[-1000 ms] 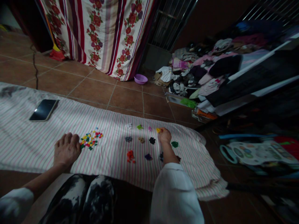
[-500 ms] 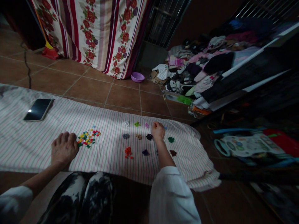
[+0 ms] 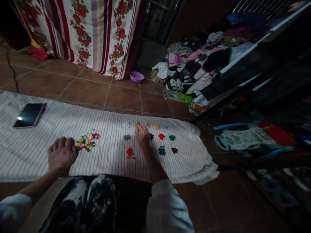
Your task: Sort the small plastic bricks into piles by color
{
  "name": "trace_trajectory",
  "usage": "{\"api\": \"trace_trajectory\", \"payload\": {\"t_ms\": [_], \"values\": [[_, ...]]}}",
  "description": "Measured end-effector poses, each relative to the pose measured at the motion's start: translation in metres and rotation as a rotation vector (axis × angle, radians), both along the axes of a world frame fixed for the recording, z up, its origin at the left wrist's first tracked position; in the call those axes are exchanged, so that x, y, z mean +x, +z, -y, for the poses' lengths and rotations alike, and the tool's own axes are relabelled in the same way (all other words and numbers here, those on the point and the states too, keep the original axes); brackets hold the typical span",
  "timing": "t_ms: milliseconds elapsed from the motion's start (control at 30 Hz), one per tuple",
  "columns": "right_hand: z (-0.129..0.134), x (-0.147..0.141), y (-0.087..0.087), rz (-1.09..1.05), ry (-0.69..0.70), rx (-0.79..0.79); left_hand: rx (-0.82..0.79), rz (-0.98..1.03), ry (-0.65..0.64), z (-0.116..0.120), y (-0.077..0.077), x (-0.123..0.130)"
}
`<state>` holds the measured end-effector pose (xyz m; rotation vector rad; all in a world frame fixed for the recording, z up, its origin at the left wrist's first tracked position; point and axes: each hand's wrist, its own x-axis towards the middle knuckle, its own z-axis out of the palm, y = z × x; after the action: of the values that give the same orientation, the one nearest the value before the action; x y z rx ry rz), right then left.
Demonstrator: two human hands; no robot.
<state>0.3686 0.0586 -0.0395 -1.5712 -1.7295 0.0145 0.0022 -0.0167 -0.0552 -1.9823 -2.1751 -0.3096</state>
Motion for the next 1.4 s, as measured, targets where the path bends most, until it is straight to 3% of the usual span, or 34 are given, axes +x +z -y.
{"api": "trace_trajectory", "payload": {"t_ms": [267,533,733,1100,1400], "values": [[0.019,-0.059,-0.014,-0.001,0.163,-0.062,0.008,0.009,0.009,-0.001,-0.003,-0.001],[0.036,-0.116,-0.026,-0.011,0.257,-0.254,0.004,-0.008,0.016,-0.002,-0.002,-0.001],[0.037,-0.146,-0.034,0.015,0.284,-0.292,0.010,0.015,0.007,-0.002,-0.002,-0.001],[0.017,-0.170,-0.042,0.057,0.263,-0.385,0.028,0.018,0.002,0.000,-0.003,-0.002],[0.018,-0.177,-0.045,0.067,0.237,-0.378,0.018,-0.005,0.018,-0.002,-0.008,-0.003]]}}
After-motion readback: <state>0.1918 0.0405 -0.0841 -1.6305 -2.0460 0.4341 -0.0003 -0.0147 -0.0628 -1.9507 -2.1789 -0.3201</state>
